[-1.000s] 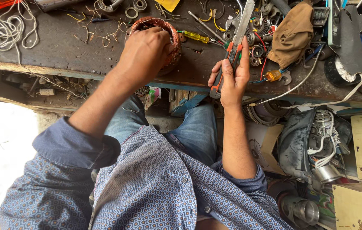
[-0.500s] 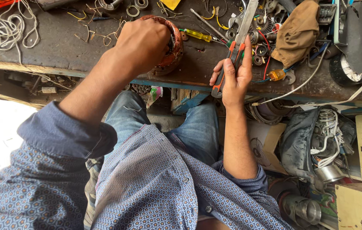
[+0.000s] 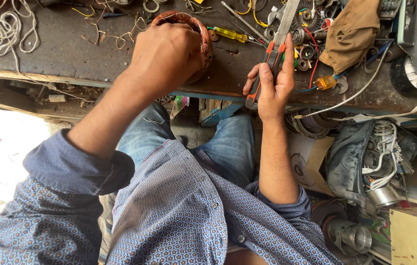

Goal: The person uses a utility knife to scrape and trim copper windings on a cylindrical electrical coil. They repeatedly rotate the coil, scrape the surface, and pull away loose strands of wire while working at a cluttered bench.

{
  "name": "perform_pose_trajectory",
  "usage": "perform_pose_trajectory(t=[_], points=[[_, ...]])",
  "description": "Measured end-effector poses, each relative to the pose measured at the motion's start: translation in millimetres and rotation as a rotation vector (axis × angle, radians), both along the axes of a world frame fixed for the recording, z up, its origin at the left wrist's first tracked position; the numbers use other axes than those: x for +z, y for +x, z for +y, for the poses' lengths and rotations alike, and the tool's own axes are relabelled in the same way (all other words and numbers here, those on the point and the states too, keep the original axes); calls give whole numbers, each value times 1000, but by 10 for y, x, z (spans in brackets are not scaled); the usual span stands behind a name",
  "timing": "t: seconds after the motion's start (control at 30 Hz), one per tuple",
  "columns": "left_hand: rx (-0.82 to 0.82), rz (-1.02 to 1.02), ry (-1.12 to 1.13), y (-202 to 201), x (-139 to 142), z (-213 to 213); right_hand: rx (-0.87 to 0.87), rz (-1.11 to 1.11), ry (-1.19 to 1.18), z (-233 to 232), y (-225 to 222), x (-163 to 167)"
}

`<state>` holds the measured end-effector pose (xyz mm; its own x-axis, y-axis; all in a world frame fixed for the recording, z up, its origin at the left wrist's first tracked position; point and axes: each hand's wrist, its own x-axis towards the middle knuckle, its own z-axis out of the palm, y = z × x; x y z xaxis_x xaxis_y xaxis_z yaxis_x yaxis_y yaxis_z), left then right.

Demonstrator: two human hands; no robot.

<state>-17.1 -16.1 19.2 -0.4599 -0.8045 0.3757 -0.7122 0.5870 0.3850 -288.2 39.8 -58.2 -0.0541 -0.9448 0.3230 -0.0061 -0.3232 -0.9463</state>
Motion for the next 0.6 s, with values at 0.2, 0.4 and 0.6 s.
perform_pose_trajectory(t=[0.2, 0.4, 0.6], points=[[73, 0, -67, -37, -85, 11, -3, 57, -31, -1, -12, -34], [27, 40, -51, 1, -60, 36, -2, 41, -14, 12, -22, -53], [-8, 48, -4, -11, -32, 40, 9, 44, -38, 11, -13, -48]])
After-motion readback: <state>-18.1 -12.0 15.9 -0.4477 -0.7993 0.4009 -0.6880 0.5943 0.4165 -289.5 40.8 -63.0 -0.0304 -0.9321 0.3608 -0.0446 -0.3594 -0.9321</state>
